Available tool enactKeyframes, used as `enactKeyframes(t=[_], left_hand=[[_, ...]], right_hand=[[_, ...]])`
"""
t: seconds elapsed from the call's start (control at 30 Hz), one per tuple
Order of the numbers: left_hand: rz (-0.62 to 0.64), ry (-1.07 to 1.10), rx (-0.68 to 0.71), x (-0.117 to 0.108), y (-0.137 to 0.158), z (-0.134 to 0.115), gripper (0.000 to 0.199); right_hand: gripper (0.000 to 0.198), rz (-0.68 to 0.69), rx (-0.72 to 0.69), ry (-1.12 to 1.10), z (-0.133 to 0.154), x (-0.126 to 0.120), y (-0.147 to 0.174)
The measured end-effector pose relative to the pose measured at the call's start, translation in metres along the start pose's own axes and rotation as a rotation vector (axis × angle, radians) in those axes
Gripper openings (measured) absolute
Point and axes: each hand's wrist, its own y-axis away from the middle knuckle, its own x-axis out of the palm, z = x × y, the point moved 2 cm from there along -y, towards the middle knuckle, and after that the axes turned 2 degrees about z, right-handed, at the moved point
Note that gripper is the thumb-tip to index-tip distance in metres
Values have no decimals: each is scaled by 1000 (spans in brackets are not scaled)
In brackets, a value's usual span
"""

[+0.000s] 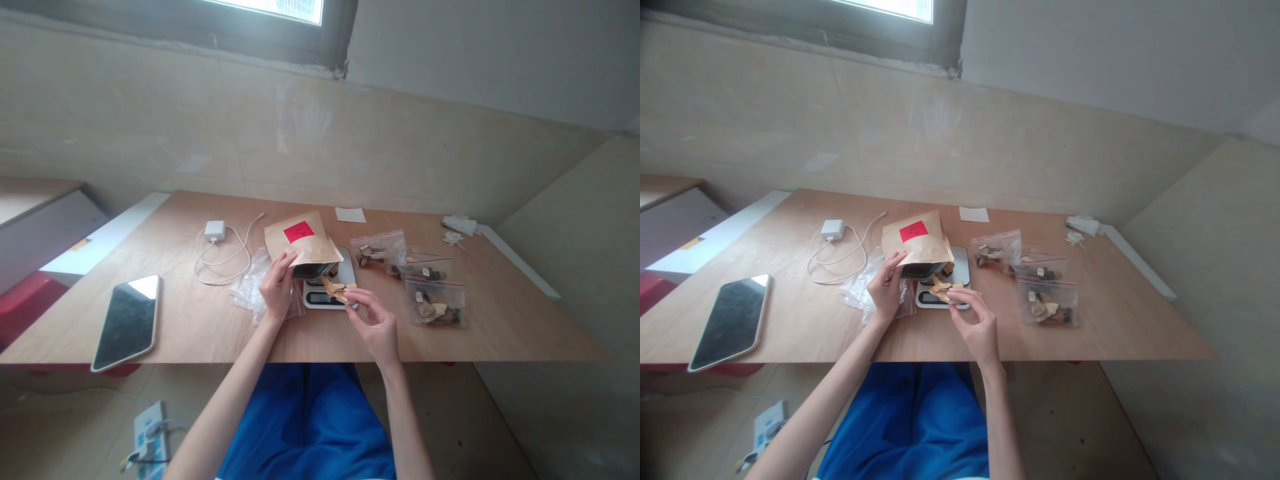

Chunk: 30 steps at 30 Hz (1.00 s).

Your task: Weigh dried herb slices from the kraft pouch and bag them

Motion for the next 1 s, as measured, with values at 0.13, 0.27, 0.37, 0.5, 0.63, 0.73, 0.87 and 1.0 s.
enactKeyframes(t=[0.13, 0.27, 0.37, 0.5, 0.63, 0.73, 0.87, 1.0], left_hand=[[-4, -12, -11, -1, -1, 0, 24], [1, -8, -24, 0, 0, 2, 25], [3, -3, -25, 0, 0, 3, 25], [1, -1, -26, 0, 0, 2, 24], [5, -2, -34, -1, -1, 2, 24], [3, 8, -33, -1, 0, 3, 25], [-10, 12, -42, -1, 0, 4, 24], [-38, 14, -72, -1, 0, 6, 24]], right_hand=[[15, -57, 2, -27, -11, 0, -3], [15, -124, -25, 64, -31, 1, -12], [17, -93, -64, 233, -42, 5, -20], [18, -23, -113, 338, -48, 11, -30], [16, 1, -128, 356, -52, 17, -39], [16, -4, -135, 353, -56, 18, -45], [18, -21, -124, 324, -60, 15, -51], [21, -97, -97, 282, -58, 10, -54]])
